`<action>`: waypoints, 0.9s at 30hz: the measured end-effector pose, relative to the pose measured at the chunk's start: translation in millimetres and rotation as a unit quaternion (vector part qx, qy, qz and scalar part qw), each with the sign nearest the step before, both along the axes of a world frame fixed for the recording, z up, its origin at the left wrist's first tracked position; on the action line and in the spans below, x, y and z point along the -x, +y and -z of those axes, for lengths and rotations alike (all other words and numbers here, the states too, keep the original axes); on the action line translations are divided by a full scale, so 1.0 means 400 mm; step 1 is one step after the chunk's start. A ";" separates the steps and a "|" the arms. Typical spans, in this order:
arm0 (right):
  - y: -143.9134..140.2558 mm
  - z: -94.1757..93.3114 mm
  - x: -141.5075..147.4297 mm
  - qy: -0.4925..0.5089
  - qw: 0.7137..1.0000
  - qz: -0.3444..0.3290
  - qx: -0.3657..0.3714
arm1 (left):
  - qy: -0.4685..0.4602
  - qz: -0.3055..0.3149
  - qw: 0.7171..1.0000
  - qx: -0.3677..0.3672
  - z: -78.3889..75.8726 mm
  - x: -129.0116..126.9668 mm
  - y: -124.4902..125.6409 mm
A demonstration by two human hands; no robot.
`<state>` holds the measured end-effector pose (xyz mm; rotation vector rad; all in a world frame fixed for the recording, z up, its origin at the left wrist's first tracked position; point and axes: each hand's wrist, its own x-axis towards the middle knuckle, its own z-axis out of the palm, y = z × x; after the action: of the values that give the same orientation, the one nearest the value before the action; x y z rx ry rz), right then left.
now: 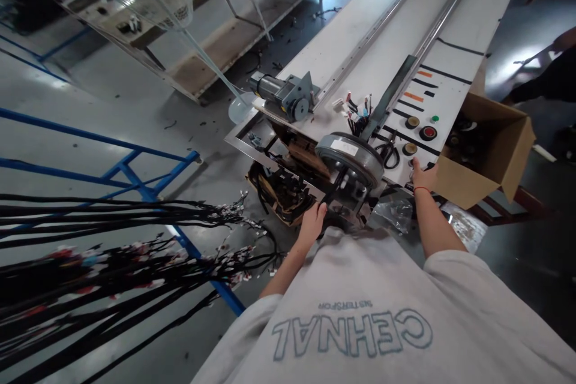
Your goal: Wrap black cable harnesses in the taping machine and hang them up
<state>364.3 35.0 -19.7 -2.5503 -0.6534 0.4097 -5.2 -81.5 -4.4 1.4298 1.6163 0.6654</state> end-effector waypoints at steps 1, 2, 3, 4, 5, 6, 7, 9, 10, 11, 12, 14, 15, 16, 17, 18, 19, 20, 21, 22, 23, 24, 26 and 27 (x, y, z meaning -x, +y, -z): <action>0.000 0.001 -0.001 0.002 1.000 0.000 0.002 | 0.005 0.000 1.000 -0.006 -0.003 -0.006 0.010; -0.001 0.001 -0.002 0.004 1.000 -0.001 0.004 | 0.010 0.001 1.000 -0.011 -0.006 -0.013 0.021; -0.002 0.001 -0.003 0.004 1.000 -0.001 0.006 | 0.015 0.001 1.000 -0.014 -0.009 -0.019 0.032; -0.002 0.002 -0.003 0.003 1.000 -0.002 0.007 | 0.020 0.000 1.000 -0.018 -0.012 -0.025 0.043; -0.003 0.002 -0.003 0.000 1.000 -0.001 0.007 | 0.024 0.002 1.000 -0.019 -0.015 -0.031 0.053; -0.003 0.002 -0.003 -0.003 1.000 0.000 0.008 | 0.025 0.002 0.999 -0.021 -0.017 -0.036 0.062; -0.003 0.002 -0.003 -0.006 1.000 0.003 0.008 | 0.024 0.004 0.999 -0.022 -0.019 -0.040 0.070; -0.003 0.003 -0.002 -0.012 1.000 0.007 0.009 | 0.014 0.010 1.000 -0.022 -0.019 -0.045 0.082; -0.003 0.003 -0.002 -0.013 1.000 0.008 0.009 | 0.005 0.011 1.000 -0.017 -0.019 -0.046 0.086; -0.003 0.004 -0.002 -0.015 1.000 0.010 0.010 | -0.008 0.013 1.000 -0.008 -0.018 -0.046 0.090; -0.002 0.004 -0.002 -0.015 1.000 0.009 0.010 | -0.025 0.013 1.000 0.004 -0.017 -0.046 0.094; -0.002 0.006 -0.002 -0.016 1.000 0.007 0.009 | -0.069 0.014 0.997 0.029 -0.016 -0.043 0.103; -0.002 0.007 -0.003 -0.017 1.000 0.005 0.006 | -0.096 0.015 0.994 0.042 -0.017 -0.041 0.108; -0.002 0.009 -0.003 -0.017 1.000 0.002 0.002 | -0.125 0.019 0.991 0.053 -0.019 -0.040 0.114; -0.003 0.010 -0.004 -0.018 1.000 0.000 -0.001 | -0.149 0.026 0.987 0.061 -0.022 -0.038 0.121; -0.003 0.010 -0.004 -0.018 1.000 -0.001 -0.003 | -0.161 0.036 0.984 0.064 -0.025 -0.038 0.128; -0.004 0.010 -0.004 -0.018 1.000 -0.003 -0.003 | -0.160 0.050 0.984 0.060 -0.029 -0.038 0.134; -0.004 0.009 -0.003 -0.018 1.000 -0.004 -0.002 | -0.145 0.066 0.986 0.050 -0.032 -0.038 0.139; -0.005 0.008 -0.002 -0.017 1.000 -0.005 -0.001 | -0.120 0.083 0.989 0.036 -0.036 -0.039 0.143; -0.005 0.006 -0.001 -0.017 1.000 -0.006 0.000 | -0.096 0.095 0.991 0.023 -0.038 -0.041 0.147; -0.006 0.004 0.000 -0.016 1.000 -0.005 0.000 | -0.079 0.103 0.991 0.015 -0.038 -0.044 0.149; -0.006 0.002 0.001 -0.014 1.000 -0.005 0.000 | -0.075 0.104 0.992 0.015 -0.038 -0.048 0.151; -0.006 0.000 0.003 -0.010 1.000 -0.002 0.000 | -0.108 0.090 0.989 0.038 -0.031 -0.056 0.155; -0.005 0.000 0.003 -0.009 1.000 -0.002 0.000 | -0.138 0.075 0.986 0.058 -0.025 -0.060 0.156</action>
<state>363.2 33.0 -19.7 -2.5546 -0.6663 0.3891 18.7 -19.1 5.7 1.2966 1.2975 0.6404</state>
